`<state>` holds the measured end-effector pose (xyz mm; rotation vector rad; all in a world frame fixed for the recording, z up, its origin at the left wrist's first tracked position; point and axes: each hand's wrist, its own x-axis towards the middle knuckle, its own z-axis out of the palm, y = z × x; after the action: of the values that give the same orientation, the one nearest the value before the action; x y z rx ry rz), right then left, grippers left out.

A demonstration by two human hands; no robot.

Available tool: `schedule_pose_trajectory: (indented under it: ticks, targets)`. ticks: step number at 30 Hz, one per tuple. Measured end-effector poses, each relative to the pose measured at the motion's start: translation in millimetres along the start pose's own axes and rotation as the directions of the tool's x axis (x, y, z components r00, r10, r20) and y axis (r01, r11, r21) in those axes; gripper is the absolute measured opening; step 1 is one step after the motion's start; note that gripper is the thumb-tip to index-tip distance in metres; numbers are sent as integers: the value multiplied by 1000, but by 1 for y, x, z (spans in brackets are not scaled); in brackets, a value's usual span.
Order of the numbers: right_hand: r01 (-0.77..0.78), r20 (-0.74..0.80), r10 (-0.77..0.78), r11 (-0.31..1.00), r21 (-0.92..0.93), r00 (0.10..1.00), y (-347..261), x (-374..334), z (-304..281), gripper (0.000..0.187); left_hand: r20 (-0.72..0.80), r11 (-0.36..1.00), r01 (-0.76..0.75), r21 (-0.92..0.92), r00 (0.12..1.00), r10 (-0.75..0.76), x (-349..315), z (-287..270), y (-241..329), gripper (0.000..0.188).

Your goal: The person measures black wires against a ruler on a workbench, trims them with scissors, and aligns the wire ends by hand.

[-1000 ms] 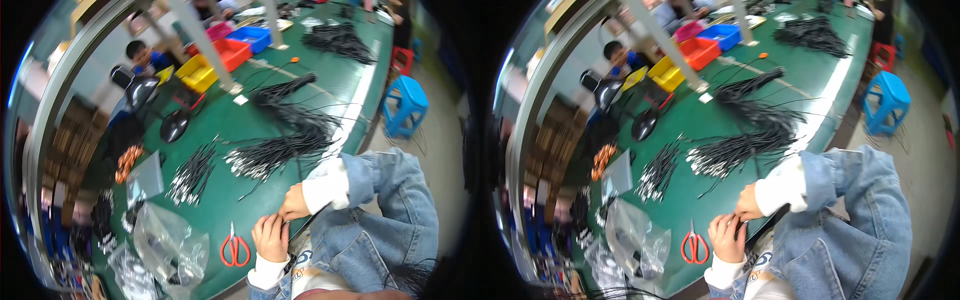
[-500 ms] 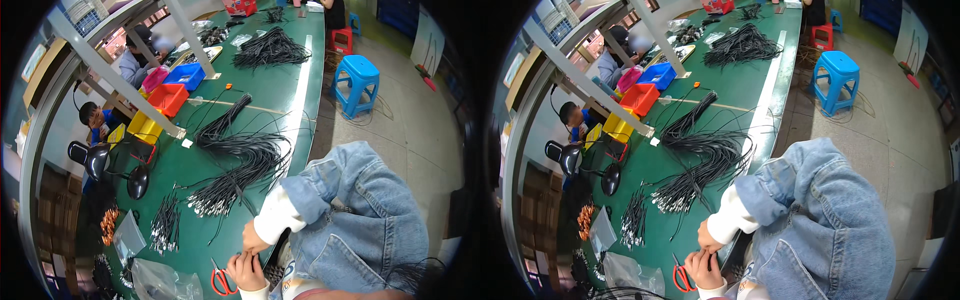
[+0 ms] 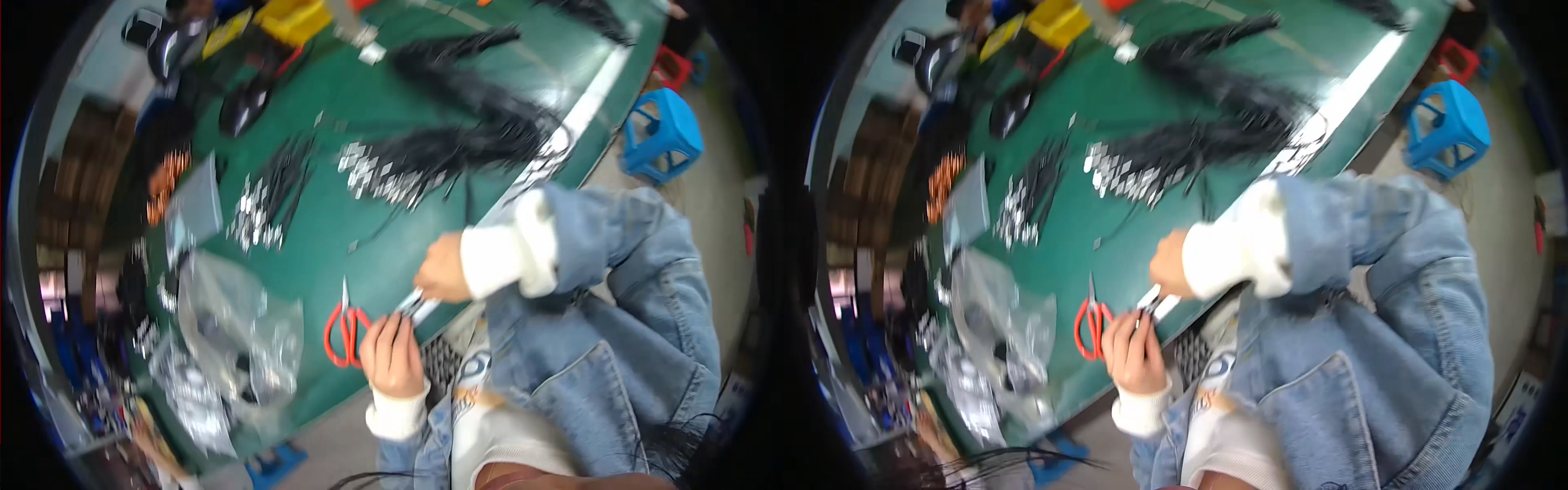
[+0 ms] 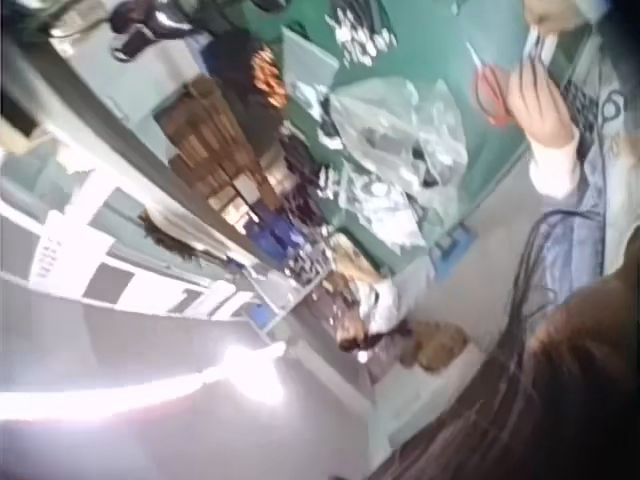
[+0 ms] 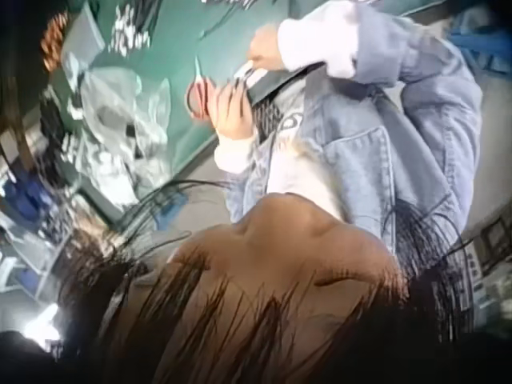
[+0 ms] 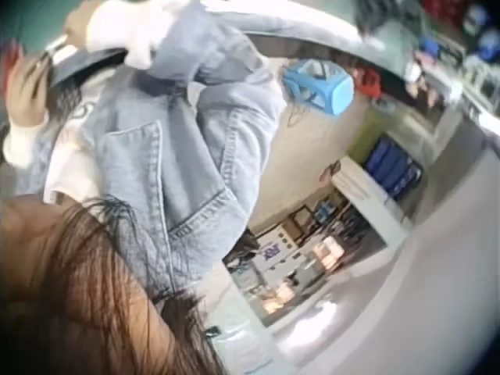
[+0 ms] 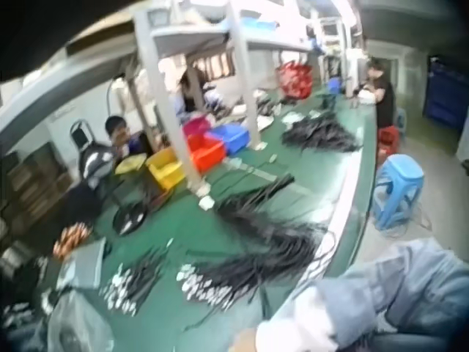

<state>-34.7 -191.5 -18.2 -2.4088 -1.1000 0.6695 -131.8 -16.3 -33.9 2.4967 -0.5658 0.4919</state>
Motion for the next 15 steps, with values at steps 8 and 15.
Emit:
schedule_pose_trajectory:
  ticks: [8,15]
  targets:
    - [45,-62,-40,995,84,997,-11,-5,-8,19,-43,997,58,51,998,-56,-13,-5,-4,21]
    - [17,-60,-11,996,85,998,-14,-11,-8,19,-29,995,69,75,997,-67,-13,-5,-2,23]
